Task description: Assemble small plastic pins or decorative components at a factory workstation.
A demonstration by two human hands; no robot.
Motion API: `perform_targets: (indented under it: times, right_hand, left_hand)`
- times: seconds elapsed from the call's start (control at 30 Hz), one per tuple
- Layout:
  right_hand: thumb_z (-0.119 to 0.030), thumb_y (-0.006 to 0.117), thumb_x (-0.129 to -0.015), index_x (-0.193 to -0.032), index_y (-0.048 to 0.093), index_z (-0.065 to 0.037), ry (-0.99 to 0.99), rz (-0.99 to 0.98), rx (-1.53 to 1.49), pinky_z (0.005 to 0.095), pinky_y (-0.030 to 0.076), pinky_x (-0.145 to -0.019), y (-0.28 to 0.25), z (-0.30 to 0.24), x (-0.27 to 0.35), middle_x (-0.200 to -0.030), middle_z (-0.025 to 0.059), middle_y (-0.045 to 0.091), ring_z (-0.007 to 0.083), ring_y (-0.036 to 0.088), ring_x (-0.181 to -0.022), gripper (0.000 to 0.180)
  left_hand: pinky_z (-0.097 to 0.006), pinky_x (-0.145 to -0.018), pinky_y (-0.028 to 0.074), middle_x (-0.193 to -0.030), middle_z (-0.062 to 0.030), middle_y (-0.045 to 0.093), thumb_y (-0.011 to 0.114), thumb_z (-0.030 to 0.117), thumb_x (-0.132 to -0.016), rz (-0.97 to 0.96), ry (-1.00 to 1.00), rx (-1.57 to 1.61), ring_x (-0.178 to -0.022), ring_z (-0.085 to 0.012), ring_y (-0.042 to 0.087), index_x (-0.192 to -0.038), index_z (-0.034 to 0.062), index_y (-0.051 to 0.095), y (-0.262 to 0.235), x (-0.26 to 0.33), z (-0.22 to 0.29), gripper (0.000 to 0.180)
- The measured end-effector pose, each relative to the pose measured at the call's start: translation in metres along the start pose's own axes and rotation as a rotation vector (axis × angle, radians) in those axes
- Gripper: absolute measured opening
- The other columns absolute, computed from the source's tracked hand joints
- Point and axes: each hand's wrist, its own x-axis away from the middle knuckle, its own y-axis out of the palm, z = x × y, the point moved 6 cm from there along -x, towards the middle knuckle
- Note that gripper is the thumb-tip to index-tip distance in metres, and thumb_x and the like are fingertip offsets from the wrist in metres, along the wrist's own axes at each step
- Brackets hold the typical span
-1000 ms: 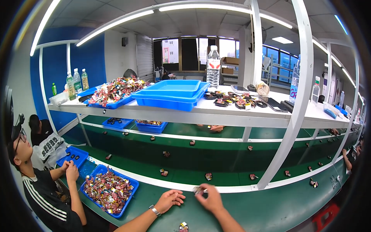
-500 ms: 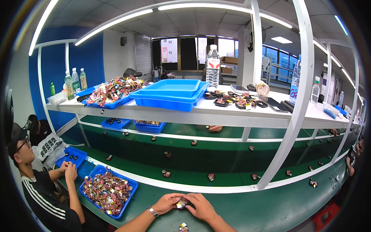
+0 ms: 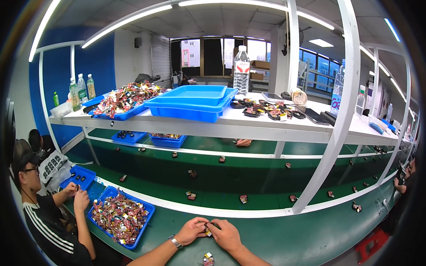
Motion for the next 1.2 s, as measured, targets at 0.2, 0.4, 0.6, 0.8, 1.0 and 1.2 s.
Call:
perform_targets:
  times: [0.2, 0.4, 0.6, 0.8, 1.0, 1.2]
  right_hand:
    - [-0.009, 0.069, -0.080, -0.095, 0.066, -0.007, -0.003, -0.096, -0.264, 0.0366, 0.050, -0.089, 0.011, -0.002, -0.002, -0.115, 0.0077, 0.060, 0.0276, 0.058, -0.107, 0.015]
    - [-0.012, 0.072, -0.082, -0.097, 0.069, -0.009, 0.028, -0.143, -0.278, 0.0394, 0.048, -0.095, 0.012, 0.010, 0.004, -0.123, 0.0118, 0.058, 0.0315, 0.055, -0.114, 0.015]
    - [-0.009, 0.072, -0.077, -0.090, 0.070, -0.007, 0.030, -0.086, -0.301, 0.0401, 0.048, -0.094, 0.005, 0.014, -0.005, -0.117, 0.0118, 0.061, 0.0313, 0.057, -0.110, 0.014]
    - [-0.008, 0.072, -0.077, -0.087, 0.070, -0.007, 0.122, -0.091, -0.304, 0.0395, 0.049, -0.093, 0.005, 0.016, -0.011, -0.118, 0.0100, 0.062, 0.0301, 0.057, -0.112, 0.010]
    - [-0.010, 0.072, -0.078, -0.087, 0.069, -0.007, 0.174, -0.101, -0.348, 0.0391, 0.049, -0.093, 0.008, 0.015, -0.005, -0.119, 0.0089, 0.062, 0.0294, 0.056, -0.113, 0.010]
    - [-0.009, 0.072, -0.079, -0.090, 0.071, -0.008, 0.145, -0.184, -0.438, 0.0385, 0.049, -0.093, 0.007, 0.011, -0.005, -0.120, 0.0074, 0.061, 0.0285, 0.056, -0.114, 0.012]
  left_hand:
    - [-0.035, -0.090, 0.056, -0.118, -0.0111, 0.063, 0.054, 0.003, -0.097, 0.033, 0.036, 0.032, -0.107, -0.0199, 0.064, -0.123, 0.0040, 0.050, -0.011, 0.010, -0.001, 0.026]
    - [-0.038, -0.094, 0.056, -0.124, -0.0139, 0.060, 0.050, 0.000, -0.098, 0.022, 0.024, -0.007, -0.109, -0.0237, 0.063, -0.123, 0.0032, 0.047, 0.000, 0.010, 0.001, 0.026]
    - [-0.036, -0.097, 0.053, -0.135, -0.0105, 0.054, 0.047, 0.001, -0.098, 0.020, 0.017, -0.046, -0.117, -0.0200, 0.059, -0.133, 0.0054, 0.048, 0.005, 0.005, 0.006, 0.035]
    - [-0.033, -0.097, 0.052, -0.138, -0.0113, 0.052, 0.055, 0.001, -0.096, -0.121, 0.019, 0.008, -0.119, -0.0189, 0.057, -0.133, 0.0025, 0.048, 0.006, 0.005, 0.016, 0.038]
    - [-0.033, -0.096, 0.052, -0.135, -0.0102, 0.055, 0.055, 0.000, -0.095, -0.118, 0.029, -0.045, -0.117, -0.0175, 0.058, -0.132, 0.0034, 0.048, 0.007, 0.010, 0.012, 0.038]
    - [-0.033, -0.095, 0.054, -0.133, -0.0107, 0.056, 0.053, 0.001, -0.096, -0.074, -0.019, -0.022, -0.116, -0.0183, 0.060, -0.129, 0.0045, 0.050, 0.006, 0.010, 0.011, 0.033]
